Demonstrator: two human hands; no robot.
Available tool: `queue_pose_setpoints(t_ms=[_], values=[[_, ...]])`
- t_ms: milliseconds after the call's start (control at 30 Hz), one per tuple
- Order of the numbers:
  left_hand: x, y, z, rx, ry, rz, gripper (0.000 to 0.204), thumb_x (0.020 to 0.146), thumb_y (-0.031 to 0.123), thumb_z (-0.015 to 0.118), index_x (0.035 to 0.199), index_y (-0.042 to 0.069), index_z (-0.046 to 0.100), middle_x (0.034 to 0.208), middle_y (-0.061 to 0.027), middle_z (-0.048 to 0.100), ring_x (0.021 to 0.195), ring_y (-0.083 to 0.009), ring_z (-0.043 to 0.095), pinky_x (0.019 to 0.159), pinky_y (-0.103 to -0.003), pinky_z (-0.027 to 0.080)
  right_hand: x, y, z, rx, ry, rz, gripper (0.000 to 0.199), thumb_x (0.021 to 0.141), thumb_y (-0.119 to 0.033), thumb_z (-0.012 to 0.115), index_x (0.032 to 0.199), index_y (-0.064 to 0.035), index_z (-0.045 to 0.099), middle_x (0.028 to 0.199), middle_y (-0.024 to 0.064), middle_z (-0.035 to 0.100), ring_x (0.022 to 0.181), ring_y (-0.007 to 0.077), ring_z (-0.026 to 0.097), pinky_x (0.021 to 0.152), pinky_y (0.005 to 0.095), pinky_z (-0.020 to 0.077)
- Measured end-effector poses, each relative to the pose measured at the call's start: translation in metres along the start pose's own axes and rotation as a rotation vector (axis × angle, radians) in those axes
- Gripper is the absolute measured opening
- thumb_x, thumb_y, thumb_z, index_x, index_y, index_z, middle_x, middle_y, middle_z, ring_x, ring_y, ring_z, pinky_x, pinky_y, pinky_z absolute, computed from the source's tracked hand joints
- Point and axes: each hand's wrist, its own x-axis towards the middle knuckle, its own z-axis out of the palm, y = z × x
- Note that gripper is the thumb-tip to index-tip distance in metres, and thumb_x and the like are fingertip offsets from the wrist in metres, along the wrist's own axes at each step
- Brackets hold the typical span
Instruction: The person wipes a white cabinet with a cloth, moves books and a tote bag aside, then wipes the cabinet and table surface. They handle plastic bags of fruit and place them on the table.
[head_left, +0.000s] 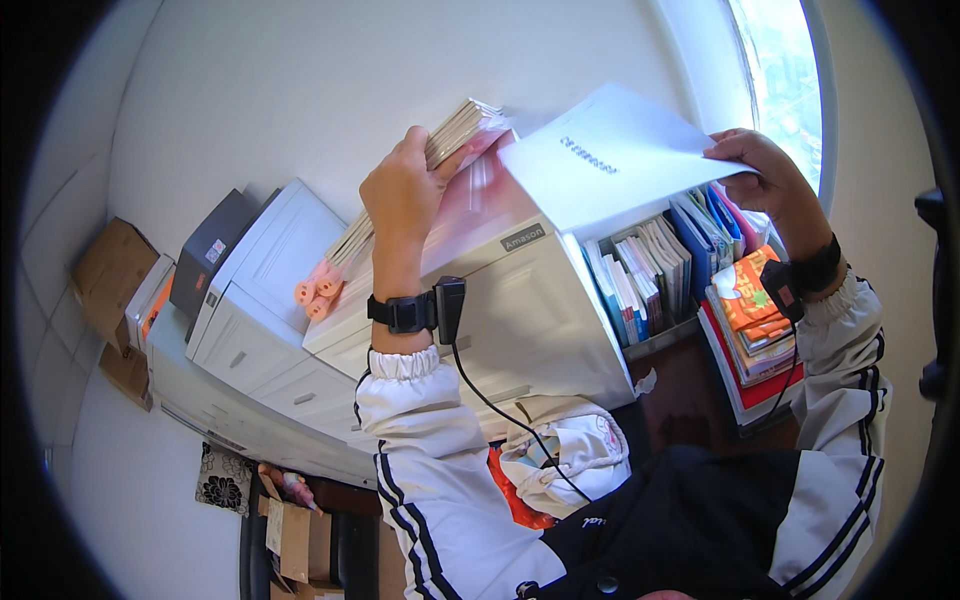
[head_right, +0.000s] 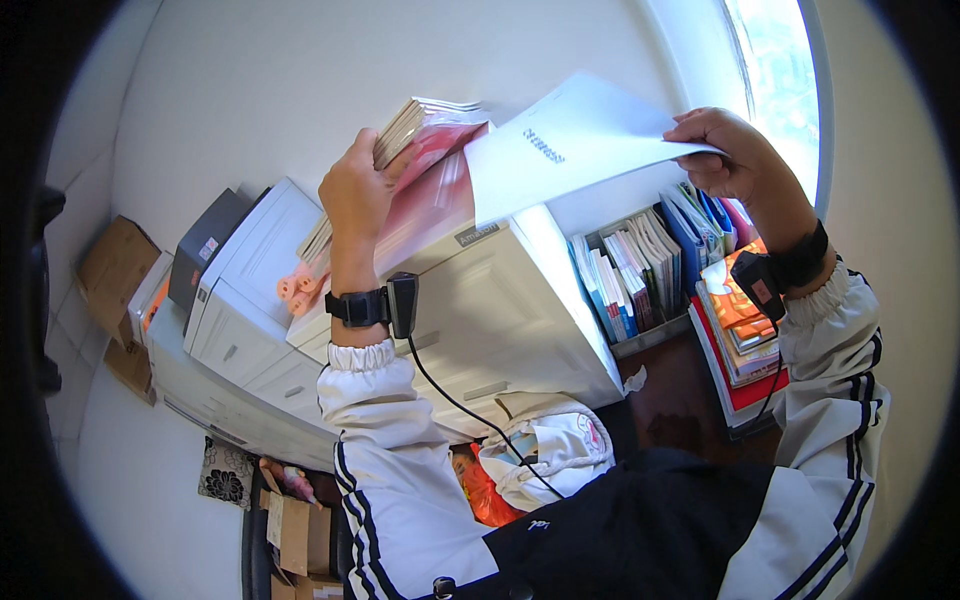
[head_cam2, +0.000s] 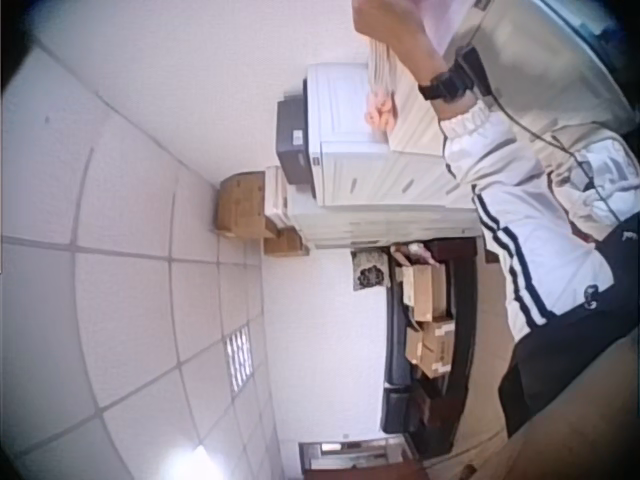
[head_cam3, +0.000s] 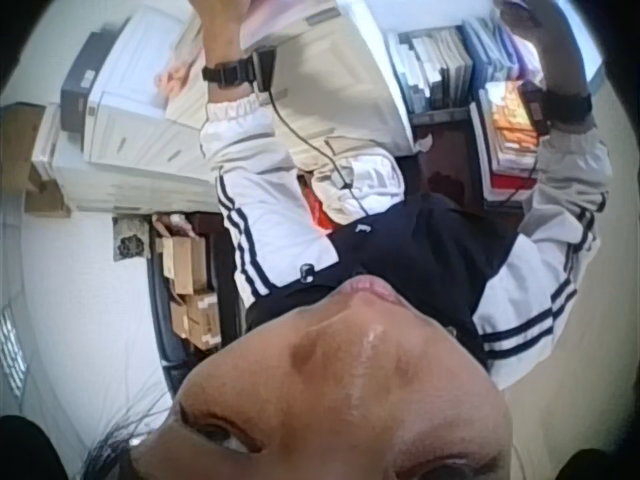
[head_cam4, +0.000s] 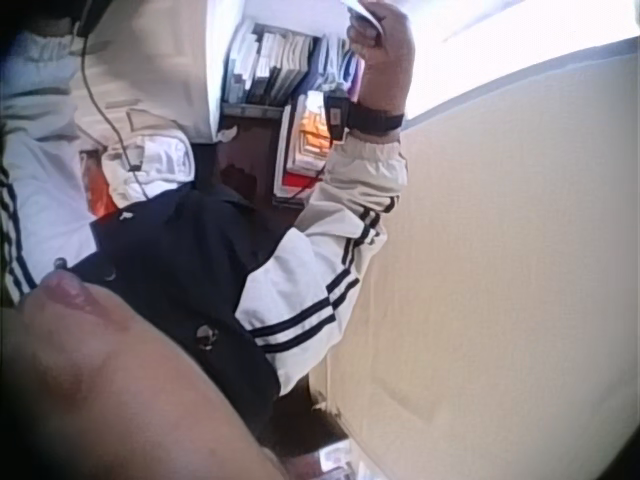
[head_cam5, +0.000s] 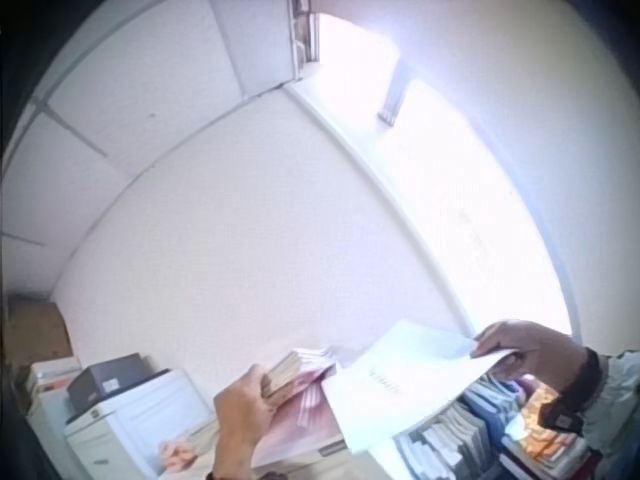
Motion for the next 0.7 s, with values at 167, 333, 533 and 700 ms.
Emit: queue_pose_setpoints(t_ms=[167,333,533,700], values=[[0.002,-0.002,0.0,-0.015,0.001,-0.01,0.045,0.082,0.052,0.07,0.089,0.01,0.059,0.069,-0.0129,0.064,0.065,-0.036,0.063,0.055,-0.043,0.048,0.02,0.013,-0.024,-0.876,-0.459,-0.834,0.015,0.09,-0.003,0.058,0.104,-0.0001,0.055,0.067,0.0032,0.055,0.047,0.0094,0.049,0.05,0.0216,0.0434],[0.001,0.0,0.001,-0.01,-0.045,-0.04,0.045,0.081,0.053,0.07,0.087,0.01,0.059,0.068,-0.0132,0.063,0.065,-0.0364,0.063,0.055,-0.044,0.048,0.061,0.041,0.017,-0.164,-0.485,0.069,0.027,0.089,-0.003,0.062,0.115,0.0006,0.053,0.069,-0.002,0.044,0.051,0.0062,0.041,0.049,0.0168,0.0367],[-0.005,0.003,0.003,0.011,-0.061,-0.019,0.045,0.082,0.054,0.068,0.086,0.011,0.058,0.066,-0.0131,0.062,0.064,-0.0357,0.063,0.055,-0.043,0.048,0.15,0.078,0.136,-0.069,0.089,0.207,0.018,0.093,-0.009,0.055,0.077,-0.0051,0.046,0.063,0.0019,0.04,0.048,0.0085,0.036,0.039,0.0213,0.0253],[-0.017,0.004,0.011,-0.017,-0.044,0.017,0.045,0.082,0.056,0.067,0.089,0.012,0.059,0.067,-0.0117,0.063,0.063,-0.035,0.063,0.053,-0.042,0.048,0.166,0.074,0.156,-0.404,0.063,0.112,0.02,0.094,-0.015,0.057,0.081,-0.0019,0.051,0.065,0.0046,0.046,0.045,0.0094,0.036,0.037,0.0246,0.0221]])
